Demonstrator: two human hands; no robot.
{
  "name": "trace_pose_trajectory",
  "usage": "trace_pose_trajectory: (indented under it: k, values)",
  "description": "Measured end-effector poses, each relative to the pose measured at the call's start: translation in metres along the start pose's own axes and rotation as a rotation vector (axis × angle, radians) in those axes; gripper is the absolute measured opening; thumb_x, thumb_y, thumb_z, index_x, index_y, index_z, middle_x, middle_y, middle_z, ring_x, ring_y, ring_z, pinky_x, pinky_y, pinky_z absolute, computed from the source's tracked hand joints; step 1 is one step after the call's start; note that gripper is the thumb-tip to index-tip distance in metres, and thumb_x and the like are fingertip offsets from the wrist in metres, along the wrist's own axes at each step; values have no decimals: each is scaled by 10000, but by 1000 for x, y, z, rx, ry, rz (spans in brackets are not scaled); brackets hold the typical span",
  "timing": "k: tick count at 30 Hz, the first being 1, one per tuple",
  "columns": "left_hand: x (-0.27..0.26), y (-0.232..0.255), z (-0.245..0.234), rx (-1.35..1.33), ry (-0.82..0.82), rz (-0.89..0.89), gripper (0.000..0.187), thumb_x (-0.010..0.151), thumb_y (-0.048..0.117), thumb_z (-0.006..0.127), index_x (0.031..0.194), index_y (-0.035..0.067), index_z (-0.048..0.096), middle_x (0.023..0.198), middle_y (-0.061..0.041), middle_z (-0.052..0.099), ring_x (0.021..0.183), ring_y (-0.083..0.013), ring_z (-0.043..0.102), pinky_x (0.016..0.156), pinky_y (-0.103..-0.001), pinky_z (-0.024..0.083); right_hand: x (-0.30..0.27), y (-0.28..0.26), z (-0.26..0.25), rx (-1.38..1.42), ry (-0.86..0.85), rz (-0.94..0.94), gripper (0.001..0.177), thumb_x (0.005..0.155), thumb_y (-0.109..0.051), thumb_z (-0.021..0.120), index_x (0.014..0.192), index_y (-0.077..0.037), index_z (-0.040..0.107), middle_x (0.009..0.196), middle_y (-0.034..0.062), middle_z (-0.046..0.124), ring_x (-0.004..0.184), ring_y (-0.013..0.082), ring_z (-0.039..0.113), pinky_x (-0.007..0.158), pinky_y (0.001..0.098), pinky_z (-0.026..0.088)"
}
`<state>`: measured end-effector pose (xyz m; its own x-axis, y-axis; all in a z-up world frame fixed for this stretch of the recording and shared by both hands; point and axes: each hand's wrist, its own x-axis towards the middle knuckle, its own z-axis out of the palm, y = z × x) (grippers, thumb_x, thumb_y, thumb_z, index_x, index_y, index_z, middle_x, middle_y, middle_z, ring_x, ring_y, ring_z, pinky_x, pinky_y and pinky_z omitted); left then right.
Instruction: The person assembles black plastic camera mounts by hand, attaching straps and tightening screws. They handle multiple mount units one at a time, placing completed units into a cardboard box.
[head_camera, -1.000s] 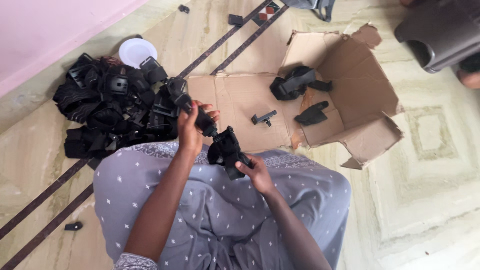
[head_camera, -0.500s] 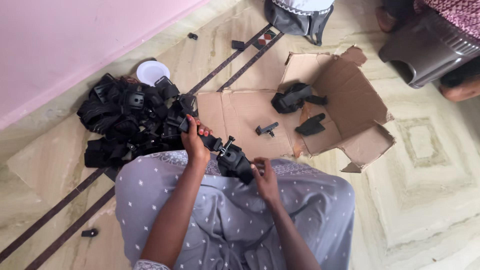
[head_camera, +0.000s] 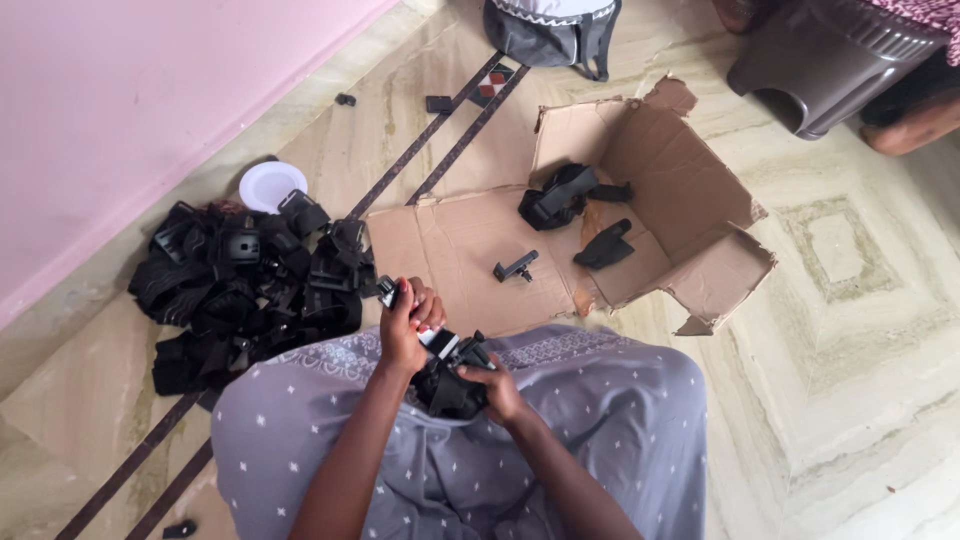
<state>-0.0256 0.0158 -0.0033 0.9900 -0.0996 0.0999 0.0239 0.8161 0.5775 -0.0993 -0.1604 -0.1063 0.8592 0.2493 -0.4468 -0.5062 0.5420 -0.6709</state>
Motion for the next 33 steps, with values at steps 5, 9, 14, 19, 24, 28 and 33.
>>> trace_pose_trajectory:
  k: [5, 9, 14, 19, 24, 28, 33]
  values:
    - [12, 7, -11, 47, -95, -120, 393, 1068, 308, 562, 753, 147, 390, 557, 59, 280, 506, -91, 310, 555, -289, 330, 15, 32, -8, 141, 19, 97, 311, 703, -5, 670, 1013, -7, 649, 908, 127, 715, 802, 256, 707, 797, 387, 570]
    - [12, -13, -1, -162, -93, -282, 360, 1034, 282, 550, 735, 149, 400, 528, 72, 287, 474, -79, 299, 494, -269, 287, 21, 65, -37, 260, -48, 198, 108, 678, -47, 671, 645, -57, 569, 622, 86, 586, 528, 201, 544, 540, 318, 419]
    - [22, -14, -8, -160, -136, -272, 380, 1045, 277, 554, 725, 147, 394, 527, 69, 288, 473, -75, 286, 497, -272, 290, 34, 40, -43, -10, -91, 174, 155, 744, 24, 689, 657, -38, 577, 612, 58, 551, 492, 165, 491, 490, 298, 370]
    - [31, -4, -18, -311, -23, -196, 377, 1065, 272, 525, 735, 148, 391, 523, 69, 288, 473, -73, 275, 475, -264, 278, 17, 13, -18, 130, -145, 144, 288, 884, -233, 618, 1042, 7, 630, 756, 114, 646, 546, 205, 567, 497, 318, 427]
    - [32, -2, -18, -87, -29, -164, 364, 1067, 240, 535, 746, 131, 404, 537, 44, 313, 477, -85, 306, 484, -276, 301, 24, 21, -6, 27, 10, 31, 365, 1009, -360, 582, 1171, -41, 513, 827, 65, 626, 563, 156, 531, 466, 303, 390]
    - [26, -5, -15, 99, -15, -149, 298, 1052, 218, 553, 786, 127, 453, 543, 31, 338, 482, -90, 329, 496, -284, 326, 14, 34, -2, 7, 55, 74, 402, 1028, -436, 521, 1154, -55, 507, 746, 85, 587, 458, 158, 469, 409, 288, 337]
    - [25, -17, -8, 760, -143, -177, 334, 1059, 237, 603, 787, 51, 545, 609, 7, 476, 565, -112, 434, 540, -314, 368, 11, 35, 8, 157, 201, 348, 449, 1042, -493, 454, 1061, -54, 543, 723, 104, 612, 399, 154, 412, 374, 275, 276]
